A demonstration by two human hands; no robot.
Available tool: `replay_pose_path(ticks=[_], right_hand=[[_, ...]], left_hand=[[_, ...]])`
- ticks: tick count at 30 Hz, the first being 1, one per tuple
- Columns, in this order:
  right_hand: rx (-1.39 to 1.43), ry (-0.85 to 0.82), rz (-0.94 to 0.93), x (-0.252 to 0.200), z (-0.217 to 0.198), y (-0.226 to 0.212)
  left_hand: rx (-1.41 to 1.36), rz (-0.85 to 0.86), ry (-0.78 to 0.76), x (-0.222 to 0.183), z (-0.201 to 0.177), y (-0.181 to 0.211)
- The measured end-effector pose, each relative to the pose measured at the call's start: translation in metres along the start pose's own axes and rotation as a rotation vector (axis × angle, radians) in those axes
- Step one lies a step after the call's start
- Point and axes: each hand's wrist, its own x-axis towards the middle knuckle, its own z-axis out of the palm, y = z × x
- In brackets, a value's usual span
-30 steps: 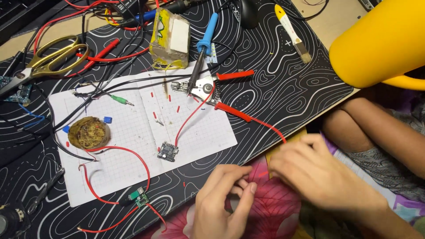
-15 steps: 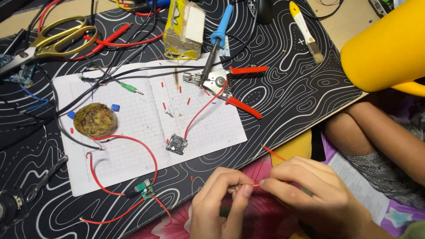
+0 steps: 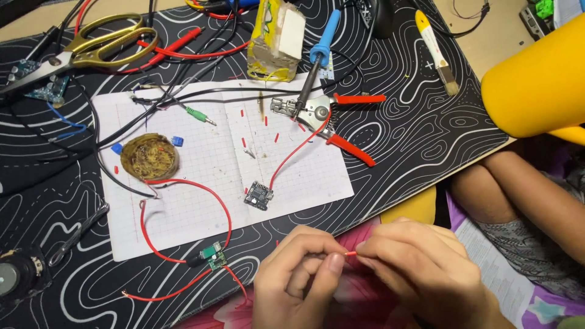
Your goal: Soldering wires to a small electronic circuit board and stripping wire insulation.
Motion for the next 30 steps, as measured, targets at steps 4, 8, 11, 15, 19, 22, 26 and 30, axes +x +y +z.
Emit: replay_pose_path(ticks=[4,8,11,15,19,22,26,30], right_hand=[[-0.031,0.011,-0.036,0.002,0.002,-0.003],[0.002,0.005,-0.026,0.002,-0.003,-0.006],[0.018,-0.053,-0.044,0.007,-0.007,-0.006],[0.047,-0.092,-0.015,0.013,-0.003,-0.004],[0.249,-0.181,0.097,0.009,-0.002,0.002],[0.472,-0.303,0.380,-0.004,0.004,0.010],[0.438,-0.159,0.441,-0.010,0.013,0.007],[0.248,-0.110,0.257,0.000,0.012,-0.003]], left_hand=[[-0.059,-0.028,0.002,-0.001,0.002,0.008],[0.195,0.095,0.043,0.000,0.002,0.018],[0.228,0.159,0.044,0.001,0.002,0.015],[0.291,0.268,0.042,0.002,0.003,0.011],[0.308,0.313,0.034,0.004,0.000,0.008],[0.337,0.313,0.031,0.005,-0.001,0.005],[0.362,0.336,0.032,0.006,-0.003,-0.003],[0.402,0.365,0.038,0.001,-0.003,-0.011]])
